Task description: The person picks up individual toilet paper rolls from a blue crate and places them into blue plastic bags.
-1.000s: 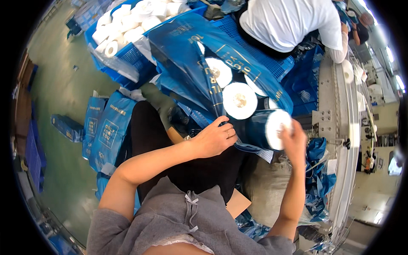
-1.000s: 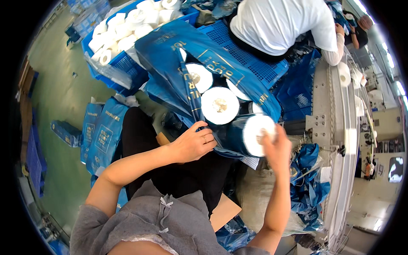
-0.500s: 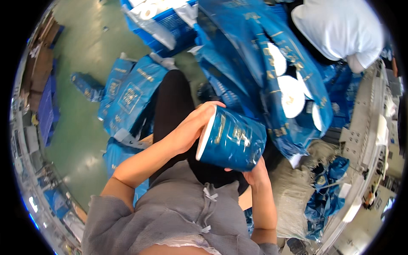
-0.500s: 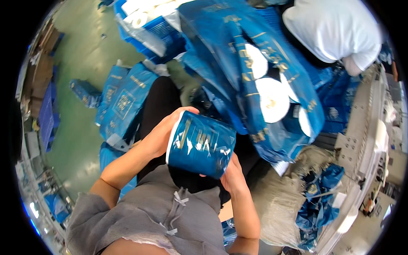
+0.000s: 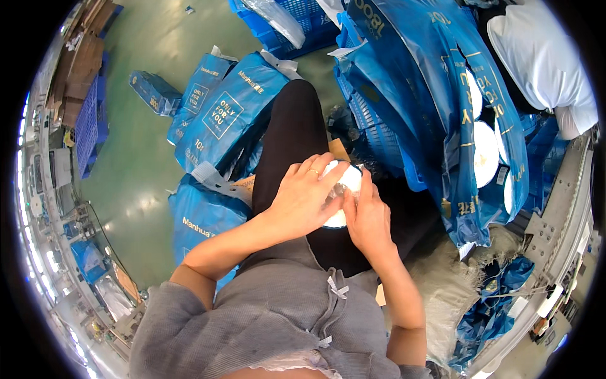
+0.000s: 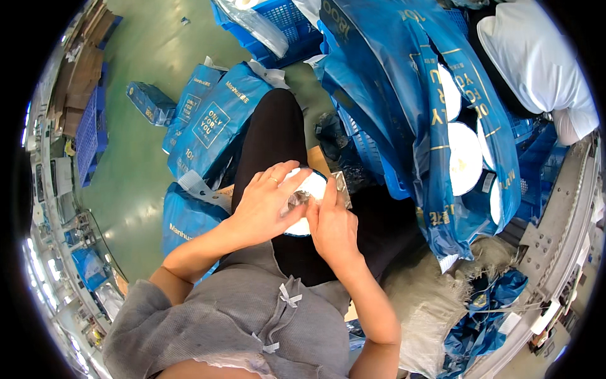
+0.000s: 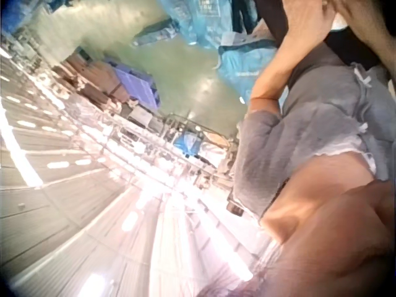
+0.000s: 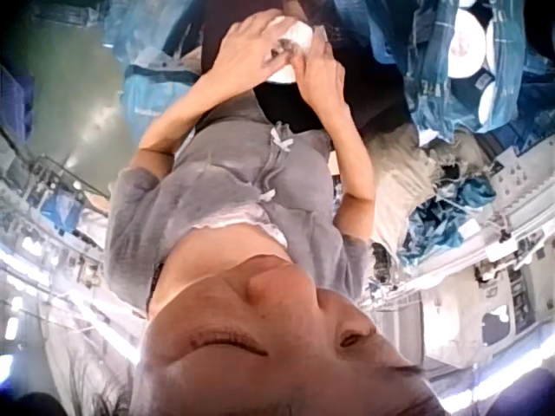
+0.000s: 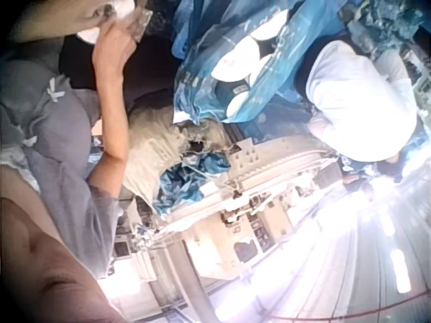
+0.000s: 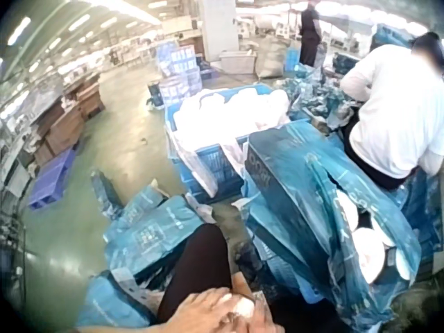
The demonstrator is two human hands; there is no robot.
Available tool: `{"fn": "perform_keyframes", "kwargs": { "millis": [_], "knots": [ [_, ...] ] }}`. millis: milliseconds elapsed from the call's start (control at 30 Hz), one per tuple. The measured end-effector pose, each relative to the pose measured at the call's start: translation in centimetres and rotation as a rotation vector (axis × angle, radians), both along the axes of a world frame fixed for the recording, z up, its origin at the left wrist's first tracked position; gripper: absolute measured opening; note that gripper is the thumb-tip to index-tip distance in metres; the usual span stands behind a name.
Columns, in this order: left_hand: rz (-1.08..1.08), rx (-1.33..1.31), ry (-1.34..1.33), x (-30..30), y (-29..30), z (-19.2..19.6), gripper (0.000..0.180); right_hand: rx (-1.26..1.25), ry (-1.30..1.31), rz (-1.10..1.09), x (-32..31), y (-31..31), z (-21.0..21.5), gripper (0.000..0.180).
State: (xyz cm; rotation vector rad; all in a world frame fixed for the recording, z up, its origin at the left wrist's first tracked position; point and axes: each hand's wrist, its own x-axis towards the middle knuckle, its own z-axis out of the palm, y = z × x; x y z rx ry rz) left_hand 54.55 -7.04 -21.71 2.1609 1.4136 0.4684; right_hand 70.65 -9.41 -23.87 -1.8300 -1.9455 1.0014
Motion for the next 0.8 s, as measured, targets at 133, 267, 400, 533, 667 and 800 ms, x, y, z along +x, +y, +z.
{"fn": "perform_keyframes", "kwargs": {
  "millis": [133,267,400,533,667,800],
  "knots": [
    [-0.017,0.016,0.063,0.0,1.0,-0.4,0.050,0.001,-0.062,0.045,-0.3,0.6,0.2,0.043],
    [-0.077,0.004,0.119,0.4,2.1,-0.3,0.048,0.042,-0.115,0.060,-0.5,0.7,0.2,0.039],
    [-0.088,-0.009,0.190,0.8,2.0,0.1,0.048,0.051,-0.115,0.051,-0.2,0.7,0.1,0.034],
    [-0.062,-0.108,0.173,0.0,1.7,1.2,0.048,0.108,-0.064,0.057,0.2,0.4,-0.4,0.031],
    [-0.009,-0.155,0.023,-1.8,1.6,1.3,0.044,0.093,0.085,0.022,1.1,0.4,-0.5,0.027],
    [0.176,-0.346,-0.306,-4.0,2.1,0.9,0.045,0.024,0.200,-0.100,1.7,-0.4,-1.0,0.025]
  ]
}}
